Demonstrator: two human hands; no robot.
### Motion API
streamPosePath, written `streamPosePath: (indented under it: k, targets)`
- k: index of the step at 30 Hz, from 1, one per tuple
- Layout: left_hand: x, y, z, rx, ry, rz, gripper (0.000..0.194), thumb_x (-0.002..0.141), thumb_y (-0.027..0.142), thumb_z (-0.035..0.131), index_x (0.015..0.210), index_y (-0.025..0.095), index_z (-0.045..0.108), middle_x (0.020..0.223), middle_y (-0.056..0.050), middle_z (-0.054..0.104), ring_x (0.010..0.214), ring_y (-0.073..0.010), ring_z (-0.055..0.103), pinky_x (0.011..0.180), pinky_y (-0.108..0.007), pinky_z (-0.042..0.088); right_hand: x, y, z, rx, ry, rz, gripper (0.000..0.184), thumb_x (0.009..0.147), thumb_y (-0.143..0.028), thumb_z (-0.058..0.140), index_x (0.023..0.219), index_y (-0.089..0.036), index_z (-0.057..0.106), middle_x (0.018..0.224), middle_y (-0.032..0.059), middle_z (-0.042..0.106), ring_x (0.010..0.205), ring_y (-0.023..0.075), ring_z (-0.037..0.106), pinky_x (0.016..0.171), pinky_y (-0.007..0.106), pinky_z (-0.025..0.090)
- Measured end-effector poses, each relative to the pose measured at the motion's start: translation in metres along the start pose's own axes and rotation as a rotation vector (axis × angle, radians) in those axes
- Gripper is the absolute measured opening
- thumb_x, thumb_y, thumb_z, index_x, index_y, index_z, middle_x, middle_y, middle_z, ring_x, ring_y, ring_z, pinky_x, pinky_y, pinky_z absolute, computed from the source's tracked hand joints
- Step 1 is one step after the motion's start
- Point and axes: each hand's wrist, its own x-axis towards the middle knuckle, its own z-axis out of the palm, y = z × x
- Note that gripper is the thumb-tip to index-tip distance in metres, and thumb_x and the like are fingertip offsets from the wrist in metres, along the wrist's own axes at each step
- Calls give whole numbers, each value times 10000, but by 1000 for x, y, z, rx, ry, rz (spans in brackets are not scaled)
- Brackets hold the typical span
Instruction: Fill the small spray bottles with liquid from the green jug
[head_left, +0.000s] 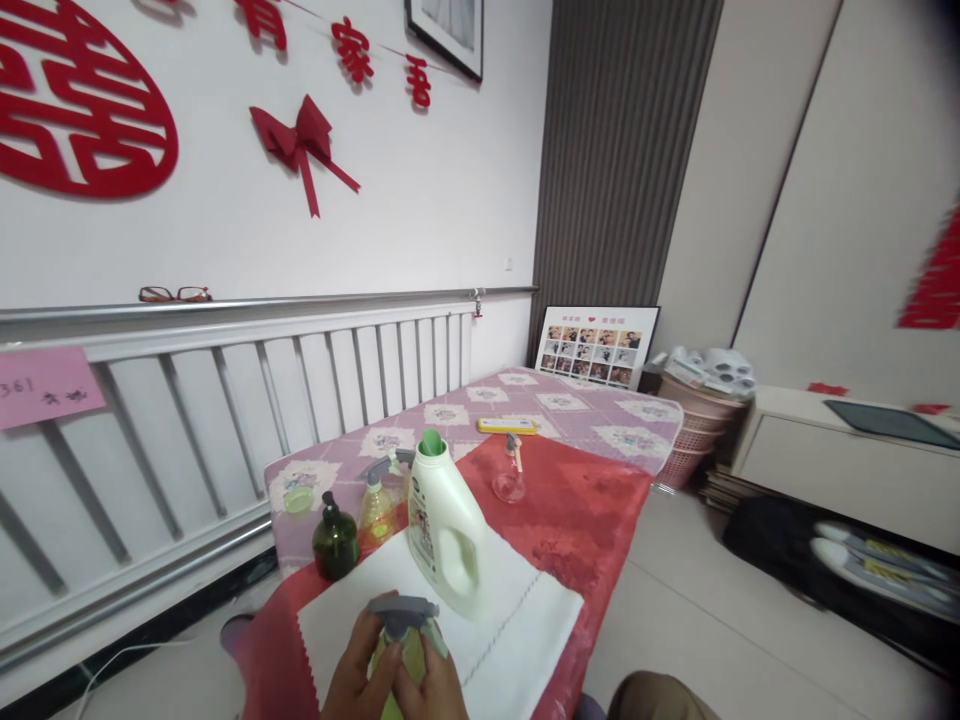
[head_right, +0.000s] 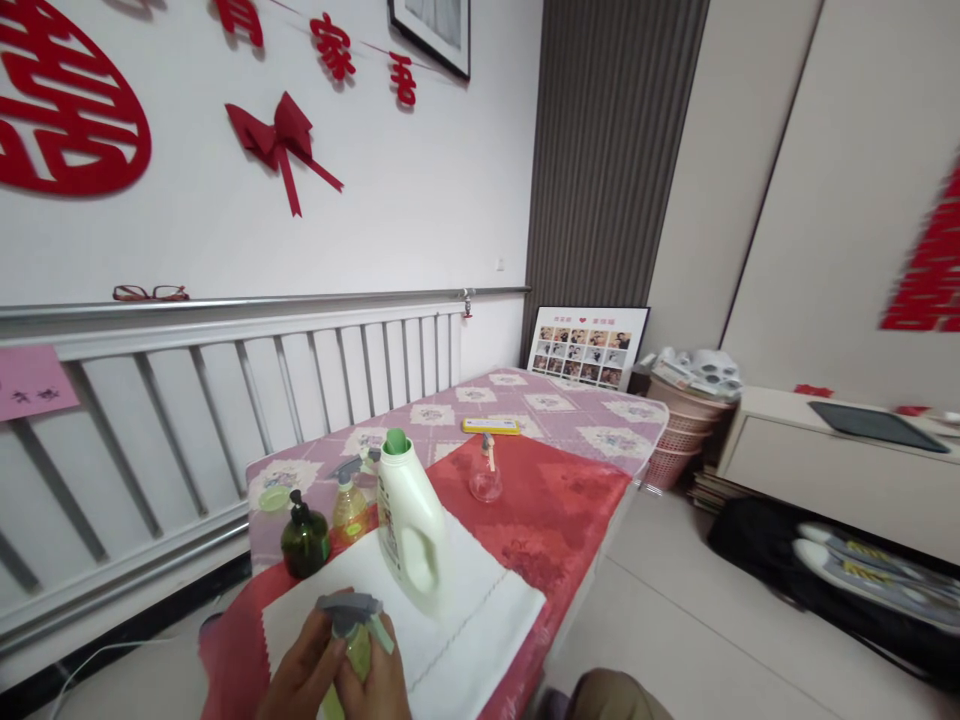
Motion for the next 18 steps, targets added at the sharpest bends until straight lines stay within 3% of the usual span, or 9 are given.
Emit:
streamPosePath:
  k: [3, 7, 10, 13, 16, 18]
  targets:
    - [-4, 10, 14, -55, 128, -5, 550, 683, 386, 727, 1184, 221, 570, 1200, -110, 708, 1152, -297, 652, 994, -426, 530, 0, -5, -2, 2, -4, 4, 371, 770, -307, 667, 1132, -254, 724, 1071, 85, 772, 1111, 320, 687, 969, 429, 556]
    - [-6, 21, 27, -60, 246, -15, 475, 653, 388, 726, 1070, 212, 581, 1039, -82, 744, 1012, -280, 700, 919, -400, 557, -2, -5, -6, -8, -11, 20, 348, 774, -296, 678, 1116, -274, 736, 990, 70, 786, 1097, 318, 694, 937, 413, 578]
    - [-5, 20, 25, -64, 247, -12, 473, 676, 430, 712, 1078, 207, 601, 1084, -86, 737, 1065, -272, 685, 974, -389, 532, -3, -2, -6, -28, -9, 40, 366, 780, -316, 678, 1139, -262, 727, 1036, 84, 778, 1152, 315, 668, 1005, 415, 537]
    - [-4, 15, 15, -62, 161, -14, 513, 712, 454, 696, 1147, 199, 602, 1208, -106, 699, 1171, -270, 640, 1048, -381, 486, -2, 0, -3, -24, -20, 54, 420, 805, -329, 631, 1205, -218, 693, 1171, 116, 742, 1205, 301, 638, 1054, 407, 493]
    - [-5, 13, 11, -29, 89, -2, 504, 759, 488, 656, 1170, 200, 608, 1240, -110, 686, 1203, -275, 620, 1074, -385, 465, 0, 0, 0, 18, -41, 21, 450, 809, -333, 596, 1234, -201, 666, 1257, 128, 699, 1202, 286, 637, 1044, 396, 496]
    - [-6, 15, 15, -37, 123, 18, 503, 762, 476, 651, 1182, 206, 592, 1233, -108, 690, 1192, -276, 626, 1051, -391, 483, 1, 0, 0, 42, -50, 3, 449, 790, -321, 608, 1220, -204, 669, 1232, 124, 709, 1150, 280, 662, 1007, 384, 522]
